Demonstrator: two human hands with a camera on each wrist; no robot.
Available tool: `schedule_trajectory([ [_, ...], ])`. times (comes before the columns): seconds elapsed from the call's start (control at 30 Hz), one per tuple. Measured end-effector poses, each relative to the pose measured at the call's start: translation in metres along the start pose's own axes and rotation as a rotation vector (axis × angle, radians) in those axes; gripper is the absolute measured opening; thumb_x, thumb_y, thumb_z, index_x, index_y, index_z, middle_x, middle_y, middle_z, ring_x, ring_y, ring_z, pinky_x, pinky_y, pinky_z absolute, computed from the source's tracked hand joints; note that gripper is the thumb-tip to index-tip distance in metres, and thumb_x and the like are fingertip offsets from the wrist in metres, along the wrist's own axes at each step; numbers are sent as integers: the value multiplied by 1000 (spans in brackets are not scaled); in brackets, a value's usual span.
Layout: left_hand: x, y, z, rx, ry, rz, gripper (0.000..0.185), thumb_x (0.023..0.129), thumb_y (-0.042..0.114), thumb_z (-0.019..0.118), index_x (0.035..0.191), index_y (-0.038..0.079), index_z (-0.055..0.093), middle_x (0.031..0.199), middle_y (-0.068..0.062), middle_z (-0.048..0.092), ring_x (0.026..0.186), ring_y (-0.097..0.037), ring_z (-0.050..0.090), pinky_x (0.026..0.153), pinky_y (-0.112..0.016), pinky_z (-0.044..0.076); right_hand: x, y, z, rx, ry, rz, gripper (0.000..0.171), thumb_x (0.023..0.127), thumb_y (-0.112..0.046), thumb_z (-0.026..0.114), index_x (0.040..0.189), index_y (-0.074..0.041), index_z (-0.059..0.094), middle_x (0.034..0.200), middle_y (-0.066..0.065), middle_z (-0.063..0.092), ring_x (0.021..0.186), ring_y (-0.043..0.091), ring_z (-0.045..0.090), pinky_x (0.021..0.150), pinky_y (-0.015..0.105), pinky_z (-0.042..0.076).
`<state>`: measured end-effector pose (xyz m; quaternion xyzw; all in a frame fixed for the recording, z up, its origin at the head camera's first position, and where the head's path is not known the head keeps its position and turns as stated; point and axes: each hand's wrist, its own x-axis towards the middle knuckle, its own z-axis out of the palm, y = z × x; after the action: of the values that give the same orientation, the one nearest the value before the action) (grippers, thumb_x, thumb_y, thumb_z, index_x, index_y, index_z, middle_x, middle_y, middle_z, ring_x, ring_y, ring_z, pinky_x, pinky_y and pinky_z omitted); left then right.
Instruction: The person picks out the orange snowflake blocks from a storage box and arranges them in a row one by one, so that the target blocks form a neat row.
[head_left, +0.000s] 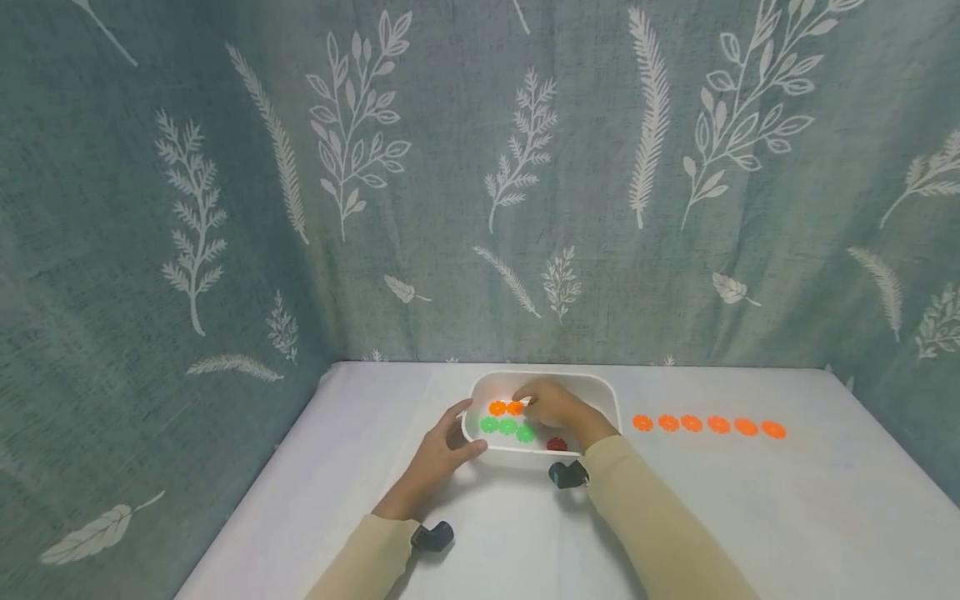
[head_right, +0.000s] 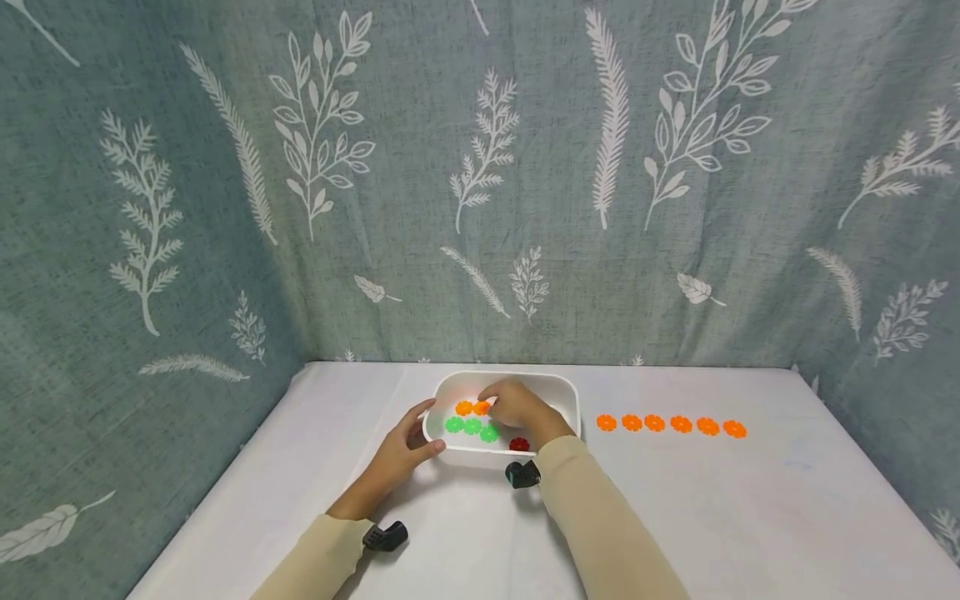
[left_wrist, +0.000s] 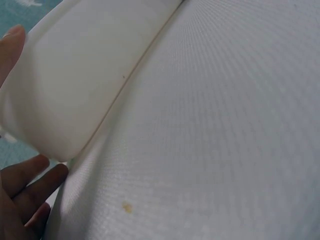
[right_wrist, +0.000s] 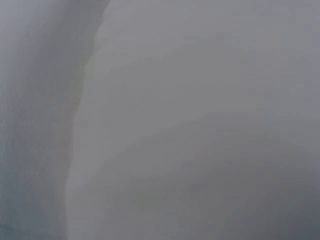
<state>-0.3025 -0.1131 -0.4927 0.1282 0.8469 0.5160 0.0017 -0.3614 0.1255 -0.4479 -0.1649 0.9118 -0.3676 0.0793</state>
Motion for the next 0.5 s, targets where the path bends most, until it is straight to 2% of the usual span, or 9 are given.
schedule_trajectory([
  [0.1,1,0,0,-1,0,-2,81,82,45,76,150,31,34,148,-14,43,132,-31,45,106,-54,35,1,2,2,-47,2,0,33,87,-1,61,118,-10,70,111,3,66,91,20,58,83,38,51],
  [0.33,1,-1,1,5,7,-1,79,82,43,76,149,31,35,148,-14,43,132,-32,45,106,-57,34,3,7,6,-141,-3,-12,31,86,-2,61,112,-12,73,112,1,67,98,20,58,93,39,47],
  [0.43,1,-2,1,-6,7,10,78,83,41,76,150,31,35,148,-15,43,132,-33,45,106,-57,34,2,5,7,-170,1,-28,26,84,1,60,103,-11,73,103,0,68,95,19,58,92,37,47],
  [0.5,0,-2,1,-12,8,13,78,83,40,76,149,31,35,148,-15,43,132,-33,45,106,-57,34,1,5,7,-177,3,-17,19,84,1,61,94,-11,72,94,-1,66,87,18,57,84,34,49],
])
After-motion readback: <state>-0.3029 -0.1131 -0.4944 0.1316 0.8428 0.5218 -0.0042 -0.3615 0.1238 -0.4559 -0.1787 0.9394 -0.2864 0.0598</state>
